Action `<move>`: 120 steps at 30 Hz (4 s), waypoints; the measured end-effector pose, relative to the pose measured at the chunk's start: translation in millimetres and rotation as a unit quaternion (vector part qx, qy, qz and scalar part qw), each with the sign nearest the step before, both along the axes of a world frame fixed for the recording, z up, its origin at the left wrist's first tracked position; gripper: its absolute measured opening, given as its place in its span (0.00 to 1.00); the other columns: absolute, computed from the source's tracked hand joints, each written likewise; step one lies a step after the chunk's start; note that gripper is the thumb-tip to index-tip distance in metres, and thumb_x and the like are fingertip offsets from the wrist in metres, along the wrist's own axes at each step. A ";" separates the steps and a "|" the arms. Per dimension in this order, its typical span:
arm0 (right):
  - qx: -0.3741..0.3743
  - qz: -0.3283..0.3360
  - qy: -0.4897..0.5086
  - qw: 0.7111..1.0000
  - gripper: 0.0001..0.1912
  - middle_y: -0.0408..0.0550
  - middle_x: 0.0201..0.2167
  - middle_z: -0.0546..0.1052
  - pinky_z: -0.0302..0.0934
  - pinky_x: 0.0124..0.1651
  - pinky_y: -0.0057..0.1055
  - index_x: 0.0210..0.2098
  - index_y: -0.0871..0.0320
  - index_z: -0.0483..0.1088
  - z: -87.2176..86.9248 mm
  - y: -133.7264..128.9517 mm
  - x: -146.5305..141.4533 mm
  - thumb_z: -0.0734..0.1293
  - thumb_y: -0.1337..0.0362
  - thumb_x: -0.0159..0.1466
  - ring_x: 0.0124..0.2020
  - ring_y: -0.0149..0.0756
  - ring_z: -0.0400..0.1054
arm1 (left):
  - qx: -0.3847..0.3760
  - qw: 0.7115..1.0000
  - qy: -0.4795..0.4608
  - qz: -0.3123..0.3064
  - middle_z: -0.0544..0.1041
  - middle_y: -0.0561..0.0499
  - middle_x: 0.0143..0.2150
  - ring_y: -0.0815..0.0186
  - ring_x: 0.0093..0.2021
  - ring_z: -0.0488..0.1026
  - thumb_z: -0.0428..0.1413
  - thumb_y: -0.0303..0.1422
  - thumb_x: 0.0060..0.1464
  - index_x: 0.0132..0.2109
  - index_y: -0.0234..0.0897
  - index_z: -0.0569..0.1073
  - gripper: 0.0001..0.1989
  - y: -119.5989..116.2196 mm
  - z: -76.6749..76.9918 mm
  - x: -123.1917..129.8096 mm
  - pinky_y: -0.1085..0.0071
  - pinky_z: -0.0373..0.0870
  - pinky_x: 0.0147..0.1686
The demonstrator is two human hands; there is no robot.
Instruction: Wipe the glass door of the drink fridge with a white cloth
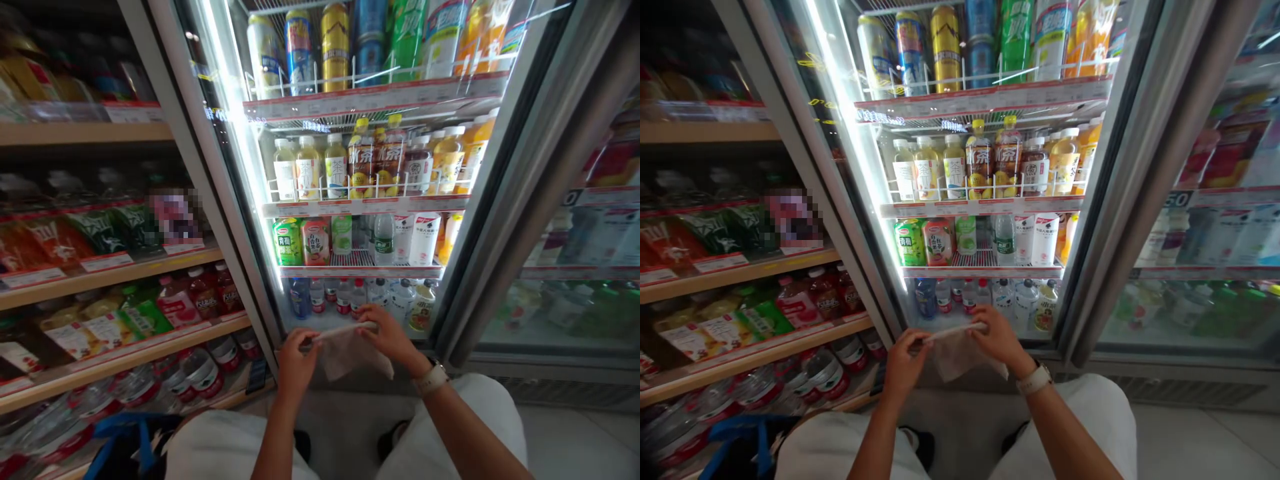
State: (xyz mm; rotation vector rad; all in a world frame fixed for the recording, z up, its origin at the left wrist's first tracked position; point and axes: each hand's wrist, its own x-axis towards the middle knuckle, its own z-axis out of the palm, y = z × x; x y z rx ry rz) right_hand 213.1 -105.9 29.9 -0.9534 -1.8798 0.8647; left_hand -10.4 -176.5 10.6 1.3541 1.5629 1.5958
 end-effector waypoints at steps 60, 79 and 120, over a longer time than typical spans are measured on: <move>0.363 -0.252 0.127 0.888 0.16 0.55 0.55 0.72 0.63 0.58 0.49 0.49 0.54 0.65 60.8 46.3 -15.4 0.62 0.67 0.61 0.59 0.46 0.66 | 0.299 0.862 0.345 0.222 0.52 0.40 0.73 0.55 0.74 0.39 0.48 0.38 0.64 0.69 0.38 0.55 0.28 112.5 69.7 -6.1 0.49 0.44 0.70; 0.413 -0.342 -0.165 0.828 0.40 0.55 0.74 0.28 0.36 0.62 0.75 0.69 0.47 0.52 38.8 87.7 -61.9 0.68 0.60 0.60 0.71 0.71 0.30 | 0.393 0.721 0.510 0.257 0.45 0.43 0.74 0.54 0.74 0.40 0.49 0.38 0.63 0.71 0.36 0.48 0.34 182.0 66.0 -21.9 0.54 0.43 0.70; 0.484 -0.321 -0.108 0.807 0.06 0.58 0.66 0.63 0.39 0.69 0.56 0.35 0.55 0.72 62.1 103.2 -81.6 0.66 0.59 0.64 0.69 0.52 0.51 | 0.383 0.726 0.512 0.252 0.48 0.40 0.73 0.51 0.73 0.42 0.50 0.38 0.62 0.72 0.36 0.48 0.35 180.1 61.2 -22.3 0.50 0.47 0.69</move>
